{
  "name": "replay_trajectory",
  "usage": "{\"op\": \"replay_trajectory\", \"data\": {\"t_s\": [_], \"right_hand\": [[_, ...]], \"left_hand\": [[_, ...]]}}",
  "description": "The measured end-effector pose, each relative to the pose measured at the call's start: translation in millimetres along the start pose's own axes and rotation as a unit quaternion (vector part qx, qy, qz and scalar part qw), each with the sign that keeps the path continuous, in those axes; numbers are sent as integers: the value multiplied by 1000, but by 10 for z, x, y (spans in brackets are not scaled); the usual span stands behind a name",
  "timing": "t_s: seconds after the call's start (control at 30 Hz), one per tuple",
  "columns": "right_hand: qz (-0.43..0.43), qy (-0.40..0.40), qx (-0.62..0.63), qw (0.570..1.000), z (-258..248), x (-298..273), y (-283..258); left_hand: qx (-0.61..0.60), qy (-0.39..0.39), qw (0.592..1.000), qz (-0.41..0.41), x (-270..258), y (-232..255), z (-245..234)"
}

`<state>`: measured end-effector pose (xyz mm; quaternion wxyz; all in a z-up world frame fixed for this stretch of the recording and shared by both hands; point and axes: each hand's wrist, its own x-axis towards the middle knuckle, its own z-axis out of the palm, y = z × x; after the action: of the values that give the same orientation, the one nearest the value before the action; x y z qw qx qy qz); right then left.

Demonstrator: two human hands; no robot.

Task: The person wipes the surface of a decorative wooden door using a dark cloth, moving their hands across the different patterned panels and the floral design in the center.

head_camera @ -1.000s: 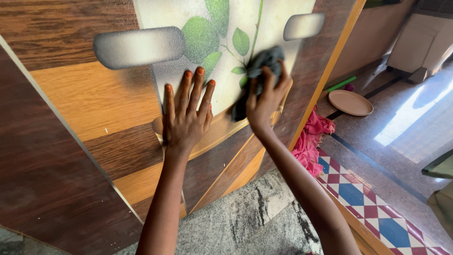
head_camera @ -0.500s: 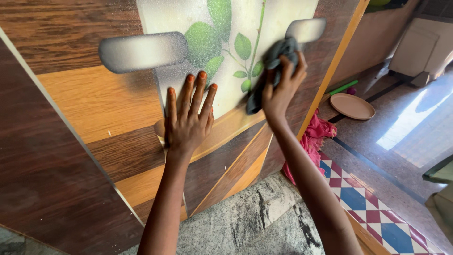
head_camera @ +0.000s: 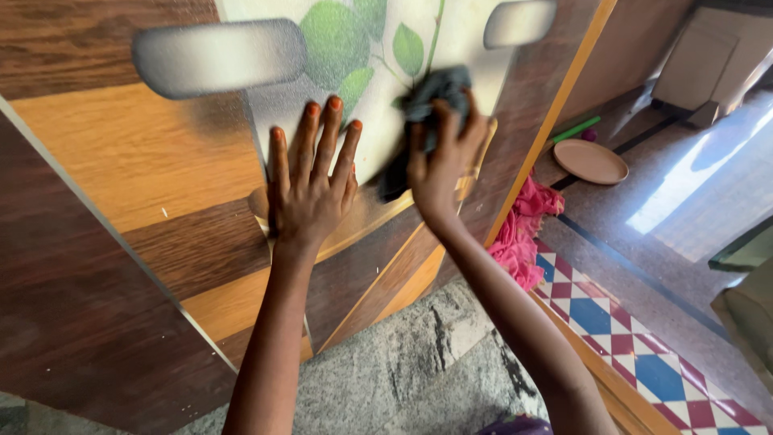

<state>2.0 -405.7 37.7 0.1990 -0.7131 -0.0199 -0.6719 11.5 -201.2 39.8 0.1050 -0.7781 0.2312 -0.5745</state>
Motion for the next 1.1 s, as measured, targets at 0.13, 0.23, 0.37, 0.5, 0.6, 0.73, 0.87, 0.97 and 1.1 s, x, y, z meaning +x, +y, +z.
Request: {"op": "replay_trajectory", "data": {"t_s": [0.13, 0.23, 0.37, 0.5, 0.6, 0.73, 0.87, 0.97, 1.1], "right_hand": [[-67, -103, 22, 992, -94, -141, -347], [-105, -134, 6, 985, -87, -91, -241], [-110, -119, -19, 987, -42, 30, 120], [-69, -17, -43, 997, 102, 225, 666], [-13, 40, -23, 999, 148, 298, 1006], [83, 72, -3, 994, 55, 316, 1100], [95, 63, 35, 993, 111, 219, 706], [11, 51, 15, 999, 211, 92, 241], [-92, -16, 5, 996, 201, -157, -292]], "left_hand": [[-38, -40, 998, 4, -16, 8, 14], [-164, -90, 982, -7, 19, 5, 63], [-35, 9, 999, -1, -24, 5, 104], [-33, 26, 999, 0, -33, 13, 121], [-74, -3, 997, 9, -29, -1, 120], [-52, 17, 998, 16, -27, -42, 117], [-33, 25, 999, 9, -39, -33, 119], [-44, 15, 999, 4, -50, -24, 109], [-32, 14, 999, -6, -47, 18, 155]]}}
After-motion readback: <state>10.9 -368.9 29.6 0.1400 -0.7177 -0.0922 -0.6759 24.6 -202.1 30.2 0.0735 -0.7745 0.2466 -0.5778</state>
